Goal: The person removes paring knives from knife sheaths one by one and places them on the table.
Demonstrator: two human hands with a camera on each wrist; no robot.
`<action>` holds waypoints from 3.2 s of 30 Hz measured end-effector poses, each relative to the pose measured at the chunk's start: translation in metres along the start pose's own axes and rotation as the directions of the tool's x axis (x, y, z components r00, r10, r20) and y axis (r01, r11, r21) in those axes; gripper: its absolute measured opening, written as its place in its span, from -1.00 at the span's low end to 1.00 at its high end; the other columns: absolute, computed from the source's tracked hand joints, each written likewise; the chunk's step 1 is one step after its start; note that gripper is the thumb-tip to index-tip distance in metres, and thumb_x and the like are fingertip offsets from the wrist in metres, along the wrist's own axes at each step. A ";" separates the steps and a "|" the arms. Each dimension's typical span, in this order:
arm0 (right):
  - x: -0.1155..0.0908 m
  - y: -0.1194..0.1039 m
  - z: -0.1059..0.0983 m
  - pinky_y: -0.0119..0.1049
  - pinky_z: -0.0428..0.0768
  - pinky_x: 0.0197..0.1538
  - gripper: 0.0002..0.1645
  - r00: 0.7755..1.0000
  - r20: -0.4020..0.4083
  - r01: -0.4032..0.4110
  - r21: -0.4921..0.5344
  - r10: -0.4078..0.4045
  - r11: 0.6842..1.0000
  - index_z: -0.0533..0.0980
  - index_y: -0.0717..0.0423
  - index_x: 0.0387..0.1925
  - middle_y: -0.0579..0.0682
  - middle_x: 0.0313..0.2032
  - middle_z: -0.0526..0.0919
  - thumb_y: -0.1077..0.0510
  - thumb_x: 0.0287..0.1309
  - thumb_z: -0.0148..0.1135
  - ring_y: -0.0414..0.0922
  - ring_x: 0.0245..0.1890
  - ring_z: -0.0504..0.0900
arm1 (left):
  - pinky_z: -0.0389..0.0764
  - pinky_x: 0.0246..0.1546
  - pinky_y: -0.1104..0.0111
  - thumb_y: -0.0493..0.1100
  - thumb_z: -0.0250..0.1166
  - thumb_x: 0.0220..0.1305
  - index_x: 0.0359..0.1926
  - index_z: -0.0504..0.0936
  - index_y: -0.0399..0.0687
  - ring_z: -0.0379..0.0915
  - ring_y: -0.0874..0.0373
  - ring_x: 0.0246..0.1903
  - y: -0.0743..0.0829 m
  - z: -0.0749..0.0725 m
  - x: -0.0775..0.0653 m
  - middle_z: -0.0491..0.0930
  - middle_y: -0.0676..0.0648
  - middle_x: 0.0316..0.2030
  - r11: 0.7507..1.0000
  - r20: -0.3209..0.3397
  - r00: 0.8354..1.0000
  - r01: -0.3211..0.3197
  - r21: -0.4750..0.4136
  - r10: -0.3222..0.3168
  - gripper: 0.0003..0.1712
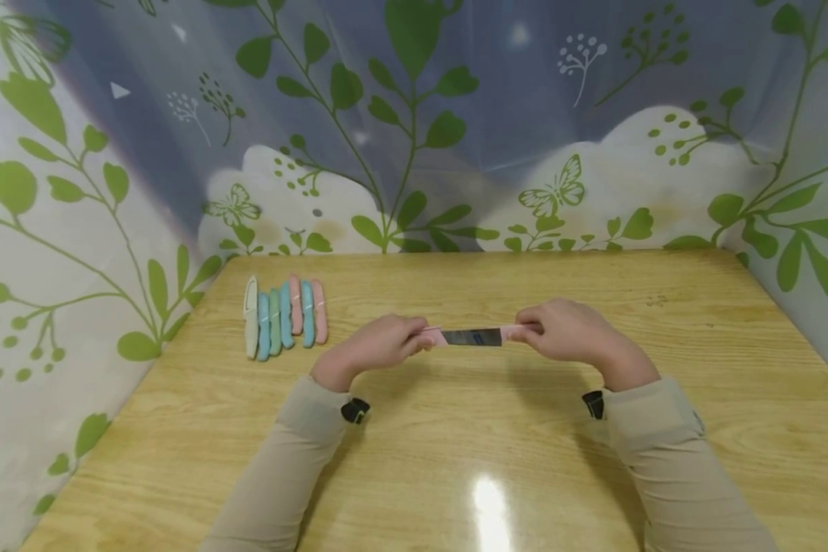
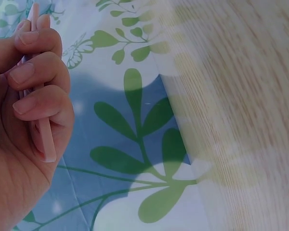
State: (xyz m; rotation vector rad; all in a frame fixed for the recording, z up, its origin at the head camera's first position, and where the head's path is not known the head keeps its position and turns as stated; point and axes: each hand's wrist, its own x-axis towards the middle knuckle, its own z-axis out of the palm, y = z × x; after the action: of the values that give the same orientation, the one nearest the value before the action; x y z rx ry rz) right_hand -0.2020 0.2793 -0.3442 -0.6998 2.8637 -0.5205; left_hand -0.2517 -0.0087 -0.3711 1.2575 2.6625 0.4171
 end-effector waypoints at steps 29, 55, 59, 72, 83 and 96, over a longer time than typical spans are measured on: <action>-0.003 -0.001 -0.005 -0.32 0.23 -0.44 -0.66 1.000 -0.024 -0.009 0.005 0.009 1.000 0.46 -0.09 -0.49 -0.17 -0.68 0.21 -0.09 0.42 0.02 -0.25 -0.65 0.17 | 0.31 -0.39 0.39 -0.02 -0.01 0.50 -0.26 0.48 -0.09 0.23 0.22 -0.56 -0.002 -0.005 -0.003 0.44 0.03 -0.50 0.999 -0.004 1.000 0.015 -0.031 -0.015 -0.72; -0.010 0.009 -0.013 -0.29 0.28 -0.43 -0.56 0.994 -0.031 -0.109 -0.002 0.109 0.994 0.52 -0.01 -0.37 -0.12 -0.63 0.33 -0.20 0.42 -0.06 -0.20 -0.62 0.26 | 0.44 -0.31 0.33 -0.04 -0.04 0.52 -0.14 0.54 -0.15 0.35 0.18 -0.48 -0.012 -0.006 -0.007 0.55 -0.07 -0.41 0.987 -0.040 0.995 0.083 -0.136 -0.089 -0.69; -0.012 0.014 -0.018 -0.21 0.39 -0.38 -0.47 0.987 -0.046 -0.157 -0.015 0.156 0.988 0.54 0.12 -0.20 -0.07 -0.52 0.50 -0.23 0.43 -0.09 -0.16 -0.54 0.41 | 0.41 -0.34 0.34 -0.02 -0.05 0.53 -0.14 0.54 -0.19 0.33 0.16 -0.47 -0.017 -0.008 -0.009 0.58 -0.15 -0.34 0.966 -0.047 0.988 0.133 -0.223 -0.147 -0.64; -0.006 0.018 -0.015 -0.18 0.37 -0.44 -0.29 0.963 -0.070 -0.253 0.086 0.259 0.964 0.44 0.18 0.01 0.13 -0.36 0.55 -0.35 0.41 -0.24 -0.04 -0.48 0.44 | 0.30 -0.46 0.39 -0.01 -0.06 0.52 -0.20 0.48 -0.16 0.23 0.17 -0.54 -0.031 -0.003 -0.005 0.61 -0.25 -0.30 0.929 -0.108 0.971 0.167 -0.331 -0.213 -0.67; 0.017 0.016 0.008 -0.23 0.28 -0.47 -0.56 0.971 -0.041 -0.220 0.228 0.235 0.949 0.37 0.28 -0.10 0.11 -0.43 0.45 -0.04 0.53 -0.22 -0.10 -0.56 0.25 | 0.42 -0.35 0.35 0.03 -0.02 0.51 -0.10 0.52 -0.16 0.51 0.03 -0.32 -0.027 0.003 0.014 0.63 -0.12 -0.26 0.871 -0.143 0.931 0.248 -0.425 -0.335 -0.64; 0.053 0.010 0.027 -0.23 0.36 -0.33 -0.52 0.908 -0.129 -0.332 0.358 0.398 0.873 0.40 0.44 0.10 0.29 -0.14 0.53 0.07 0.49 -0.12 -0.02 -0.37 0.38 | 0.46 -0.30 0.36 0.10 0.16 0.39 -0.13 0.65 -0.16 0.42 0.17 -0.39 -0.028 0.005 0.032 0.64 -0.17 -0.21 0.736 -0.188 0.848 0.295 -0.610 -0.495 -0.59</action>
State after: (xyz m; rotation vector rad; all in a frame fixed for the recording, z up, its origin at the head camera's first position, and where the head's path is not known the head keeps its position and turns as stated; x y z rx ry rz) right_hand -0.2466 0.2548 -0.3762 -0.0420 2.8694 -1.0215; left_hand -0.2913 -0.0001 -0.3858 0.4347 2.6404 1.3274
